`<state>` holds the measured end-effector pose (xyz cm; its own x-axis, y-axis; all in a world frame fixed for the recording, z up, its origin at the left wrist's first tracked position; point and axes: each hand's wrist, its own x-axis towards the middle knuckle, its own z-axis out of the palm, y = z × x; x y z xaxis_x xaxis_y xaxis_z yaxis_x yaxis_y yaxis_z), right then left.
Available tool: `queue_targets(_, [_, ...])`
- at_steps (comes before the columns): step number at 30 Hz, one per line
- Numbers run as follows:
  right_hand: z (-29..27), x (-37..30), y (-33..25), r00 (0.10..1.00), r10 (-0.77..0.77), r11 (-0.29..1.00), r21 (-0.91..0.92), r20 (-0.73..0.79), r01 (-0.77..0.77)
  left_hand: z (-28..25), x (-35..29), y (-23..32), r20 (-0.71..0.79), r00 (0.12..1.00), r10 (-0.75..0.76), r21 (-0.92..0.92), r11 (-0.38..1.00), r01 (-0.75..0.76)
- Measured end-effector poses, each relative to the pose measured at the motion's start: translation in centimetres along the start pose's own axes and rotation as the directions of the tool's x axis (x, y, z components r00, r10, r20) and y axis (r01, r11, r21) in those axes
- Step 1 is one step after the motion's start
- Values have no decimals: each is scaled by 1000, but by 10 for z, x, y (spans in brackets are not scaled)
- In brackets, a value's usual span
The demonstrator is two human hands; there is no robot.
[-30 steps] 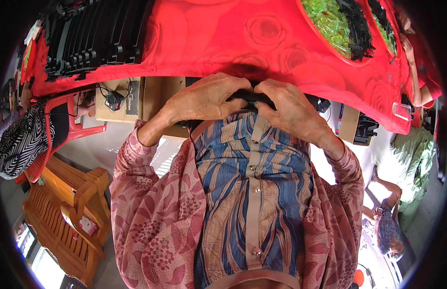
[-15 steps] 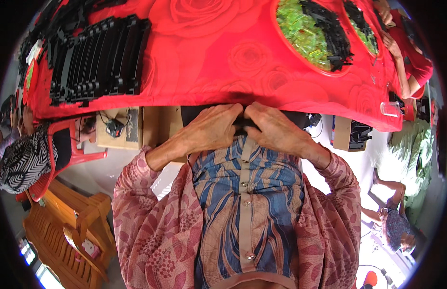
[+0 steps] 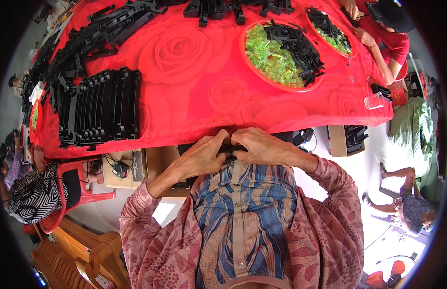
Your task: The person assembles bubble levels by inserting small vials and clips into black plastic housings by hand, pressing the components together, and stacking the finished housings on the table.
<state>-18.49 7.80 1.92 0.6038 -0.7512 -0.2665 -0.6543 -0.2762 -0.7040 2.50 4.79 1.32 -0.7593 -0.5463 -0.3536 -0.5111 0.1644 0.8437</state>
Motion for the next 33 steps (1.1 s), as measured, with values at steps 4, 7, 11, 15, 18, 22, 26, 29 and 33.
queue_targets(4, [-14,1,-1,997,-59,997,43,-43,61,-14,-1,8,-35,986,164,25,986,-163])
queue_targets(7, [-39,3,-10,987,-101,992,61,-121,109,-26,1,14,-67,992,107,-21,994,-108])
queue_targets(11, [-50,8,-6,986,-122,992,0,-116,123,-36,6,14,-98,989,106,-17,994,-109])
queue_targets(15, [-49,12,-3,984,-136,990,13,-118,138,-38,5,8,-87,991,103,-34,994,-106])
queue_targets(18, [-47,11,-5,986,-120,992,17,-117,123,-40,4,14,-37,998,52,-11,999,-53])
queue_targets(22, [-29,5,0,972,-151,988,-50,-182,145,-25,7,2,-125,973,195,-11,980,-198])
queue_targets(26, [-14,4,-5,996,-57,996,-75,-64,52,-7,3,-9,-110,982,152,-34,987,-156])
queue_targets(29, [-1,-5,1,985,-108,990,-102,-131,95,-3,-2,7,-78,989,129,20,992,-128])
queue_targets(33, [9,-7,4,990,-48,991,-126,-130,32,6,-3,3,-95,975,202,259,951,-172])
